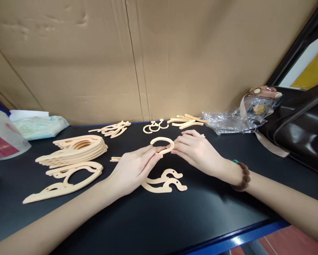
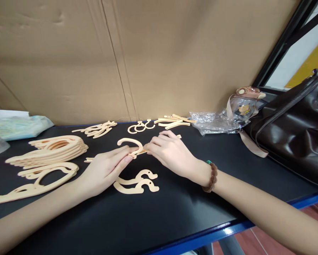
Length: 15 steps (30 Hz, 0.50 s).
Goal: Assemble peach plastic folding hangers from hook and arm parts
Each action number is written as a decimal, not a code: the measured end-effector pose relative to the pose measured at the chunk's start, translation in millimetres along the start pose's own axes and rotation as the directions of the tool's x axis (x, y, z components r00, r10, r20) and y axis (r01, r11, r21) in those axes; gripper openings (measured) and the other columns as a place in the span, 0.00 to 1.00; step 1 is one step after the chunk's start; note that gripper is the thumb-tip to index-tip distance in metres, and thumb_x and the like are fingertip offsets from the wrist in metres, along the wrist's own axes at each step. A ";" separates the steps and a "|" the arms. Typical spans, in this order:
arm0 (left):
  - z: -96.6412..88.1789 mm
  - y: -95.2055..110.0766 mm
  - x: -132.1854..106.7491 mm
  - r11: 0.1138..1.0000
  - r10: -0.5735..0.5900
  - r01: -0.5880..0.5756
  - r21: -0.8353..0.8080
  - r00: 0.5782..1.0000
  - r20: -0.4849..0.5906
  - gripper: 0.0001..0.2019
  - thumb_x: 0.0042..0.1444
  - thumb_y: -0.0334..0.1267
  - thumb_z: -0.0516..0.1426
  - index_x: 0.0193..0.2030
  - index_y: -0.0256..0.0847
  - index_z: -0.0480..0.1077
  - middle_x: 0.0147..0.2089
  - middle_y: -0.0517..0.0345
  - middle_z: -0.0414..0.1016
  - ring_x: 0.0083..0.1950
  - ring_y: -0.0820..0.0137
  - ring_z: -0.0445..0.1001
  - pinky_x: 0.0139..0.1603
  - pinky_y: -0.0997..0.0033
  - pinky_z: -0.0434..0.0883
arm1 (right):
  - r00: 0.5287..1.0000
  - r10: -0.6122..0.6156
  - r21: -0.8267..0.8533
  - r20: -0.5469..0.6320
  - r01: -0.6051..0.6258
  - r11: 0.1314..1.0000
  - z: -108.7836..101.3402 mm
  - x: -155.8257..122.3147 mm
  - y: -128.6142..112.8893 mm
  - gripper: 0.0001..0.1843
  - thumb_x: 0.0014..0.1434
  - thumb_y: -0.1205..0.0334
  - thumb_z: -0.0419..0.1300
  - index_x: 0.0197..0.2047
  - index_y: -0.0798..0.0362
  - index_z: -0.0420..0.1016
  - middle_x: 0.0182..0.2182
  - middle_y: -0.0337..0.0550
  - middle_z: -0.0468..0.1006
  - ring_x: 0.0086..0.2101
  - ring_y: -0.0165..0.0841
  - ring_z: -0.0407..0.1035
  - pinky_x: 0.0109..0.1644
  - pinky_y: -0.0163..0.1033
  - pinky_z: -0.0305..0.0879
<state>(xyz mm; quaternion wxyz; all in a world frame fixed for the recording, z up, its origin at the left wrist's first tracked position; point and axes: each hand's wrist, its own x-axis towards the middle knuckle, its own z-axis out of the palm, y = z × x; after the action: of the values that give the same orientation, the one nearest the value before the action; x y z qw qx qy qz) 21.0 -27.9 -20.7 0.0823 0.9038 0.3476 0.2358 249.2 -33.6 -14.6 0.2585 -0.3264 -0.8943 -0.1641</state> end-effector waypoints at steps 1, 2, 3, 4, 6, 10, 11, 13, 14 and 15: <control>-0.2 0.4 0.0 1.000 -0.005 0.005 0.003 1.000 0.024 0.16 0.69 0.43 0.41 0.56 0.48 0.65 0.50 0.62 0.74 0.48 0.71 0.74 0.46 0.74 0.69 | 0.999 -0.035 -0.018 -0.008 0.035 0.999 -0.3 -0.2 1.4 0.09 0.66 0.69 0.52 0.40 0.54 0.74 0.34 0.40 0.76 0.36 0.32 0.70 0.56 0.46 0.57; -0.2 0.5 0.1 1.000 -0.006 0.006 0.008 0.999 0.046 0.16 0.69 0.43 0.41 0.55 0.48 0.65 0.49 0.62 0.75 0.46 0.71 0.75 0.44 0.74 0.70 | 0.998 -0.062 -0.033 -0.017 0.061 0.998 -0.4 -0.4 2.6 0.10 0.65 0.71 0.52 0.40 0.55 0.74 0.35 0.40 0.77 0.36 0.32 0.69 0.59 0.47 0.55; -0.1 0.1 0.2 1.000 -0.003 0.002 0.015 0.998 0.063 0.16 0.69 0.43 0.41 0.54 0.47 0.66 0.47 0.61 0.75 0.44 0.71 0.75 0.42 0.74 0.70 | 0.996 -0.081 -0.050 -0.023 0.080 0.996 -0.5 -0.6 3.6 0.10 0.64 0.73 0.51 0.40 0.55 0.74 0.36 0.41 0.77 0.37 0.32 0.69 0.60 0.48 0.54; 0.2 -0.7 0.3 1.000 0.008 -0.010 0.024 0.997 0.076 0.16 0.69 0.43 0.41 0.52 0.46 0.66 0.46 0.60 0.75 0.42 0.71 0.75 0.40 0.74 0.70 | 0.995 -0.094 -0.068 -0.026 0.092 0.993 -0.5 -0.8 4.2 0.11 0.64 0.74 0.51 0.40 0.55 0.74 0.36 0.41 0.77 0.37 0.32 0.69 0.60 0.48 0.54; 1.1 -3.3 0.7 0.998 0.040 -0.044 0.044 0.995 0.088 0.15 0.69 0.42 0.41 0.47 0.44 0.66 0.43 0.60 0.74 0.40 0.70 0.74 0.37 0.73 0.68 | 0.993 -0.117 -0.101 -0.024 0.114 0.988 -0.8 -0.8 4.1 0.13 0.63 0.75 0.50 0.40 0.55 0.74 0.36 0.41 0.77 0.37 0.32 0.69 0.61 0.48 0.54; 2.2 -8.1 1.4 0.999 0.047 -0.049 0.018 0.995 0.092 0.15 0.69 0.40 0.40 0.38 0.42 0.63 0.37 0.61 0.69 0.35 0.71 0.70 0.31 0.74 0.65 | 0.987 -0.162 -0.119 -0.014 0.159 0.980 -3.9 -0.1 0.3 0.15 0.62 0.77 0.50 0.44 0.54 0.74 0.36 0.40 0.78 0.37 0.31 0.69 0.62 0.49 0.52; 2.0 -8.5 1.5 0.999 0.044 -0.044 -0.010 0.995 0.091 0.14 0.69 0.40 0.40 0.37 0.42 0.63 0.36 0.61 0.68 0.35 0.72 0.69 0.32 0.74 0.64 | 0.987 -0.159 -0.120 -0.018 0.155 0.981 -5.1 0.0 -0.5 0.15 0.62 0.77 0.50 0.44 0.54 0.74 0.36 0.39 0.78 0.37 0.31 0.69 0.62 0.49 0.53; 1.1 -7.9 1.8 0.997 0.039 -0.035 -0.064 0.997 0.073 0.14 0.68 0.40 0.40 0.35 0.42 0.61 0.34 0.61 0.66 0.33 0.72 0.67 0.32 0.74 0.64 | 0.991 -0.133 -0.125 -0.029 0.129 0.984 -6.9 0.0 -0.9 0.15 0.62 0.77 0.51 0.44 0.53 0.75 0.36 0.39 0.78 0.37 0.31 0.70 0.61 0.48 0.53; 0.5 -7.2 1.9 0.996 0.034 -0.028 -0.087 0.998 0.060 0.14 0.68 0.40 0.40 0.34 0.42 0.60 0.33 0.62 0.65 0.32 0.72 0.66 0.33 0.74 0.64 | 0.993 -0.116 -0.128 -0.029 0.111 0.985 -7.5 -0.1 -0.5 0.15 0.62 0.76 0.51 0.44 0.53 0.75 0.35 0.39 0.78 0.36 0.31 0.70 0.61 0.48 0.54; -0.2 -6.4 2.0 0.994 0.027 -0.021 -0.106 0.999 0.047 0.15 0.68 0.40 0.40 0.33 0.42 0.60 0.33 0.62 0.64 0.32 0.73 0.65 0.33 0.73 0.64 | 0.995 -0.100 -0.129 -0.024 0.097 0.987 -7.7 -0.2 0.3 0.14 0.63 0.75 0.51 0.44 0.53 0.75 0.35 0.39 0.78 0.36 0.31 0.70 0.61 0.48 0.54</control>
<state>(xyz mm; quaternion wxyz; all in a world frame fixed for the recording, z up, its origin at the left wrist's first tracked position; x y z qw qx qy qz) 18.4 -21.8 -21.7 0.1357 0.9077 0.3216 0.2329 252.3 -37.0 -8.4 0.2423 -0.2951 -0.8929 -0.2384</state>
